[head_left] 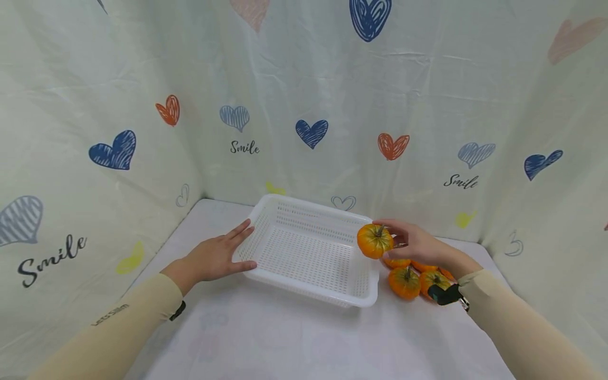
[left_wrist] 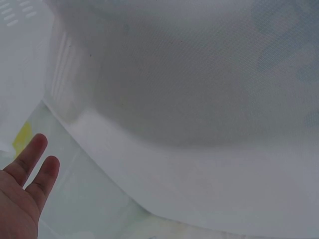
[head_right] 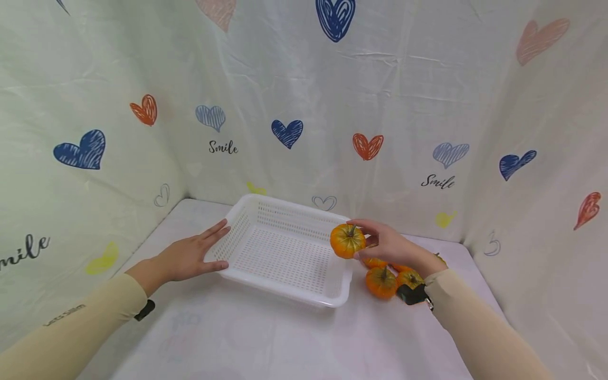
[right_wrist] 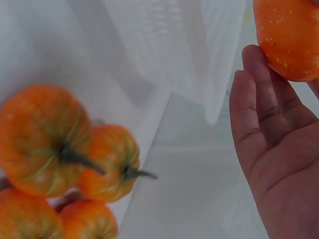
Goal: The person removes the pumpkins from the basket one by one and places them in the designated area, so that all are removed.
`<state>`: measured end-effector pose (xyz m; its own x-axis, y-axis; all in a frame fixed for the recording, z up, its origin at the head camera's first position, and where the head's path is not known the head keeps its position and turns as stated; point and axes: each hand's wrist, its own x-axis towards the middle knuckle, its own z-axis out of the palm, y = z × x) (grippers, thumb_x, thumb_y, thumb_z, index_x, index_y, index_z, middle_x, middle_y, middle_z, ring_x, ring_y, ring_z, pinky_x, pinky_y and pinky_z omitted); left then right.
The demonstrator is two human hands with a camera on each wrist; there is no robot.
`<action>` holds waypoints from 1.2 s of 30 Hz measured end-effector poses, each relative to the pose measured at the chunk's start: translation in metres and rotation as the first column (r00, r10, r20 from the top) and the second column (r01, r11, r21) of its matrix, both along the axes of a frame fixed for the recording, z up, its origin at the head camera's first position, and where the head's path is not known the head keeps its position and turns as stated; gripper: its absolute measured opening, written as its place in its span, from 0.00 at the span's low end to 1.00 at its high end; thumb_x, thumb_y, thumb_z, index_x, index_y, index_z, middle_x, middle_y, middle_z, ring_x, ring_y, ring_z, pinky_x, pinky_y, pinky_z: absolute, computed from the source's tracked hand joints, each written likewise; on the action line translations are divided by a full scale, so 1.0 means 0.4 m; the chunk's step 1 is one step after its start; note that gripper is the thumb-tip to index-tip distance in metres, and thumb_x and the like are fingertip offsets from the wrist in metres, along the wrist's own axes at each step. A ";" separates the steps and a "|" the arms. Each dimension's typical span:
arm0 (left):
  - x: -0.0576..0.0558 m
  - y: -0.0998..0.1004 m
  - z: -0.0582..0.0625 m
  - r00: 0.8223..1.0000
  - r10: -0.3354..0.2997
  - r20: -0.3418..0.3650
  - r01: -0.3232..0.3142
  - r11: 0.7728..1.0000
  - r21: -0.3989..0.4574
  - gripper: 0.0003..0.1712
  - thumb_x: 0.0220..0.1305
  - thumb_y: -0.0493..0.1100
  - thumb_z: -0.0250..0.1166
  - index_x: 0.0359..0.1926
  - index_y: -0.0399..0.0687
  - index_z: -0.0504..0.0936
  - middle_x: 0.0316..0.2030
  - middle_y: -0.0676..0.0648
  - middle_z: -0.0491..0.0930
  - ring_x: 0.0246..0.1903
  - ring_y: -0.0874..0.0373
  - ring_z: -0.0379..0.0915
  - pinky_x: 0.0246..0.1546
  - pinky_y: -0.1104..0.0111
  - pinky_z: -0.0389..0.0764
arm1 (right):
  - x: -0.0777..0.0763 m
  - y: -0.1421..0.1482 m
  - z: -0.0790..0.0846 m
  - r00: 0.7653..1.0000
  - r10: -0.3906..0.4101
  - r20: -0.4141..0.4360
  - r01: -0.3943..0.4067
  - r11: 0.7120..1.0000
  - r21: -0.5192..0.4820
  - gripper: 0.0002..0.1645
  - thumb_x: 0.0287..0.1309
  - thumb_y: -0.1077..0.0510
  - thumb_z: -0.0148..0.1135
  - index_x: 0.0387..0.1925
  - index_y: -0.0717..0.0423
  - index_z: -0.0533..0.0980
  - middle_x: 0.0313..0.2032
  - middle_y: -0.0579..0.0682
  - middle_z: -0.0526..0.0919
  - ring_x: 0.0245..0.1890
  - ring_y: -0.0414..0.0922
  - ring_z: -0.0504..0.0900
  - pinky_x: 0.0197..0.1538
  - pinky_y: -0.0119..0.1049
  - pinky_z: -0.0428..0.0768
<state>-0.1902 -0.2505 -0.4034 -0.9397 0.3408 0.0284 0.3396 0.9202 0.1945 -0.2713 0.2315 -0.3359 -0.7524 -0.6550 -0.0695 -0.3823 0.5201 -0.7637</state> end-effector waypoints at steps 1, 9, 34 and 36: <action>0.000 0.000 0.000 1.000 -0.002 -0.001 0.002 1.000 0.002 0.57 0.62 0.76 0.55 0.78 0.45 0.52 0.79 0.48 0.41 0.66 0.39 0.66 0.59 0.46 0.72 | 0.005 0.014 -0.003 1.000 -0.016 0.003 0.016 1.000 -0.001 0.45 0.57 0.56 0.72 0.73 0.47 0.63 0.64 0.56 0.72 0.54 0.54 0.78 0.52 0.40 0.81; -0.001 0.000 -0.006 1.000 -0.002 -0.006 0.002 1.000 0.000 0.58 0.61 0.78 0.54 0.78 0.45 0.52 0.79 0.48 0.42 0.66 0.40 0.66 0.59 0.46 0.72 | 0.032 0.103 -0.030 0.997 -0.074 -0.017 0.074 0.997 -0.006 0.44 0.57 0.55 0.72 0.73 0.45 0.63 0.67 0.58 0.69 0.59 0.61 0.74 0.52 0.44 0.82; -0.003 0.000 -0.005 1.000 0.004 -0.003 -0.004 1.000 -0.010 0.61 0.59 0.83 0.47 0.79 0.47 0.51 0.79 0.49 0.40 0.66 0.40 0.65 0.59 0.46 0.72 | 0.114 0.295 -0.083 0.954 -0.275 -0.118 0.287 0.952 0.106 0.46 0.62 0.52 0.69 0.75 0.56 0.58 0.64 0.68 0.69 0.56 0.64 0.76 0.47 0.43 0.84; -0.002 0.000 -0.004 1.000 0.007 -0.002 -0.007 1.000 -0.013 0.62 0.58 0.84 0.46 0.79 0.47 0.51 0.79 0.49 0.40 0.66 0.40 0.65 0.59 0.46 0.72 | 0.117 0.308 -0.088 0.952 -0.283 -0.118 0.296 0.948 0.114 0.45 0.63 0.52 0.68 0.75 0.56 0.57 0.65 0.68 0.67 0.56 0.64 0.76 0.47 0.47 0.84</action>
<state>-0.1911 -0.2504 -0.4049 -0.9419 0.3350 0.0258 0.3339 0.9249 0.1818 -0.2247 0.3546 -0.3711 -0.9157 -0.3981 -0.0549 -0.2703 0.7112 -0.6490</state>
